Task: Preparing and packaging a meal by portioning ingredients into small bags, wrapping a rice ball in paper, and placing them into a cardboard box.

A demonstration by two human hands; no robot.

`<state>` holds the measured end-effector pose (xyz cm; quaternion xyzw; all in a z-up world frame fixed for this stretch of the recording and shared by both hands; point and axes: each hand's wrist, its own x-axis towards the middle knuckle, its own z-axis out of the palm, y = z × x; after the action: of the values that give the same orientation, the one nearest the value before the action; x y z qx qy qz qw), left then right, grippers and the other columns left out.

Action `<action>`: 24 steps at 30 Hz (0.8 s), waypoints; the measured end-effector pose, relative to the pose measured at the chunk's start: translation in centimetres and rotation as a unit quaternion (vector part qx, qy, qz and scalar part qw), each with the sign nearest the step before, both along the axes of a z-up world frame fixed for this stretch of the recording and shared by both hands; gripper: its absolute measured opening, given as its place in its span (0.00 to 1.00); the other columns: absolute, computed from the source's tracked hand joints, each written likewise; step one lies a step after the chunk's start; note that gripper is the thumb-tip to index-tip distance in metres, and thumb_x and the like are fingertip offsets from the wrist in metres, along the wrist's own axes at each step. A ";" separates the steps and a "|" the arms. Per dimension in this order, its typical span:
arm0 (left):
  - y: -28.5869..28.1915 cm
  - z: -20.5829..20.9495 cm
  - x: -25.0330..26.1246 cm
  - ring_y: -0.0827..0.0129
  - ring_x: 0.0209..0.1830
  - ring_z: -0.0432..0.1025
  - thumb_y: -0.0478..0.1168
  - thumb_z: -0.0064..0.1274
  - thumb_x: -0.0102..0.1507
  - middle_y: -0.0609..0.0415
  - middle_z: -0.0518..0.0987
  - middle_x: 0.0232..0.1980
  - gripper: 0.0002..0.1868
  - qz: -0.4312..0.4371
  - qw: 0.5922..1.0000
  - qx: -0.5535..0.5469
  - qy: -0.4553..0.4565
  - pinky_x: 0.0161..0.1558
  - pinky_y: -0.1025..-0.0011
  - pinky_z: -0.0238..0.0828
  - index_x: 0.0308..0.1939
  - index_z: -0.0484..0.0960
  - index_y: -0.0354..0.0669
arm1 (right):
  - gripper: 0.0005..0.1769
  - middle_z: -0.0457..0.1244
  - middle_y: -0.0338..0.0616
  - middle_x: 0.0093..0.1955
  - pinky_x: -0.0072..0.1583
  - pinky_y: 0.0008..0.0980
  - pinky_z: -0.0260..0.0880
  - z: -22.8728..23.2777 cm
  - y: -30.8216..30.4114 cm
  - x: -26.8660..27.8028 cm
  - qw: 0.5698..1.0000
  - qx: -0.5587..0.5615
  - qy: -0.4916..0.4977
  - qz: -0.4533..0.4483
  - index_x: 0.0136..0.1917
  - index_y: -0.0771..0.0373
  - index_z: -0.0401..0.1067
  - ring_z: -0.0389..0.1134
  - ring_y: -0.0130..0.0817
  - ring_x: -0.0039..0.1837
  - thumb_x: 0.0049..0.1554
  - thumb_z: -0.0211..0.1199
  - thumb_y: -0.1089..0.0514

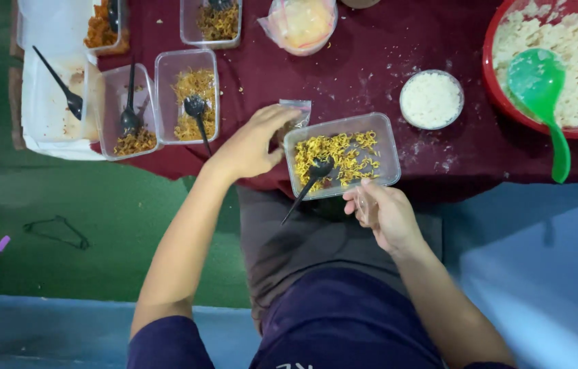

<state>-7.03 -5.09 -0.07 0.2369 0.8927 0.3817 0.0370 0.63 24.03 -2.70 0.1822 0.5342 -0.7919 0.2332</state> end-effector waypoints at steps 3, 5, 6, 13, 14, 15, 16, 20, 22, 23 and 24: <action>0.3 1.3 -1.1 0.32 0.70 0.63 0.34 0.70 0.54 0.38 0.77 0.65 0.29 -0.008 0.999 -0.032 0.005 0.72 0.44 0.56 0.60 0.83 0.39 | 0.25 0.65 0.61 0.29 0.26 0.18 0.52 -0.6 0.4 -0.3 0.999 0.015 0.033 0.010 0.42 0.81 0.76 0.59 0.27 0.24 0.65 0.54 0.54; 0.7 0.9 -1.9 0.34 0.70 0.64 0.34 0.68 0.56 0.42 0.78 0.65 0.26 0.018 0.996 -0.081 0.031 0.71 0.43 0.57 0.59 0.84 0.43 | 0.24 0.64 0.61 0.28 0.26 0.19 0.51 -0.5 0.5 -0.7 0.999 0.019 0.032 0.009 0.43 0.81 0.76 0.58 0.27 0.23 0.65 0.55 0.53; 0.8 0.7 -2.2 0.36 0.70 0.65 0.35 0.66 0.58 0.47 0.79 0.65 0.24 0.046 0.989 -0.131 0.058 0.71 0.43 0.59 0.58 0.85 0.48 | 0.24 0.64 0.60 0.28 0.26 0.19 0.51 -0.5 0.5 -0.9 0.999 0.022 0.033 0.011 0.43 0.80 0.76 0.57 0.26 0.23 0.65 0.55 0.53; -0.4 -2.0 -5.6 0.35 0.77 0.51 0.31 0.54 0.66 0.39 0.65 0.76 0.28 0.136 0.973 -0.176 0.067 0.72 0.36 0.49 0.72 0.70 0.38 | 0.26 0.65 0.55 0.33 0.33 0.28 0.42 1.5 -1.0 -3.7 0.996 0.073 -0.034 0.033 0.43 0.75 0.76 0.53 0.29 0.27 0.67 0.48 0.51; -0.1 -1.3 -5.2 0.37 0.79 0.48 0.28 0.50 0.67 0.39 0.61 0.78 0.30 0.144 0.975 -0.161 0.041 0.74 0.40 0.45 0.74 0.67 0.37 | 0.26 0.65 0.54 0.33 0.32 0.24 0.43 1.3 -1.2 -4.1 0.998 0.061 -0.025 0.021 0.45 0.76 0.76 0.54 0.27 0.27 0.67 0.50 0.50; 0.0 -0.6 -4.8 0.39 0.80 0.46 0.25 0.46 0.67 0.38 0.58 0.80 0.31 0.149 0.977 -0.148 0.016 0.77 0.44 0.42 0.76 0.64 0.36 | 0.26 0.65 0.52 0.33 0.31 0.21 0.44 1.0 -1.4 -4.4 0.999 0.047 -0.017 0.007 0.46 0.76 0.76 0.55 0.25 0.27 0.67 0.51 0.49; 0.5 0.5 -3.7 0.39 0.80 0.46 0.25 0.46 0.67 0.38 0.58 0.80 0.31 0.148 0.978 -0.149 0.016 0.77 0.44 0.42 0.76 0.64 0.36 | 0.26 0.65 0.52 0.33 0.31 0.21 0.44 0.5 -1.4 -4.2 0.999 0.046 -0.018 0.005 0.46 0.76 0.76 0.55 0.25 0.27 0.67 0.51 0.49; 1.5 2.1 1.2 0.44 0.55 0.74 0.33 0.55 0.68 0.44 0.80 0.51 0.13 0.241 0.965 0.082 0.058 0.56 0.52 0.73 0.57 0.83 0.41 | 0.21 0.66 0.52 0.34 0.32 0.19 0.56 -0.7 -1.0 -2.8 0.996 -0.054 0.071 -0.019 0.52 0.72 0.75 0.62 0.27 0.30 0.69 0.51 0.51; 2.1 1.8 3.8 0.52 0.45 0.79 0.38 0.58 0.68 0.48 0.82 0.43 0.10 0.281 0.951 0.125 0.030 0.47 0.59 0.79 0.54 0.85 0.45 | 0.19 0.65 0.49 0.35 0.36 0.21 0.57 -1.3 0.0 -1.7 0.996 -0.073 0.054 -0.019 0.52 0.69 0.75 0.63 0.28 0.33 0.69 0.48 0.54; 2.4 2.0 5.1 0.56 0.41 0.78 0.37 0.59 0.68 0.50 0.81 0.39 0.09 0.311 0.940 0.132 0.047 0.45 0.62 0.77 0.52 0.86 0.47 | 0.15 0.67 0.53 0.38 0.41 0.25 0.62 -1.9 0.8 -1.2 0.995 -0.067 0.075 -0.005 0.53 0.69 0.72 0.66 0.32 0.38 0.65 0.50 0.56; 2.8 2.1 6.4 0.59 0.37 0.77 0.37 0.59 0.68 0.52 0.81 0.36 0.08 0.341 0.927 0.139 0.065 0.42 0.64 0.75 0.50 0.87 0.48 | 0.14 0.68 0.56 0.42 0.46 0.30 0.68 -2.5 1.5 -0.6 0.993 -0.062 0.096 0.009 0.54 0.69 0.70 0.69 0.36 0.44 0.61 0.51 0.58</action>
<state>-0.67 -2.27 2.05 -0.0548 0.8580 0.4754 -0.1866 0.00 25.53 -5.16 0.0859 0.5059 -0.8349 0.1991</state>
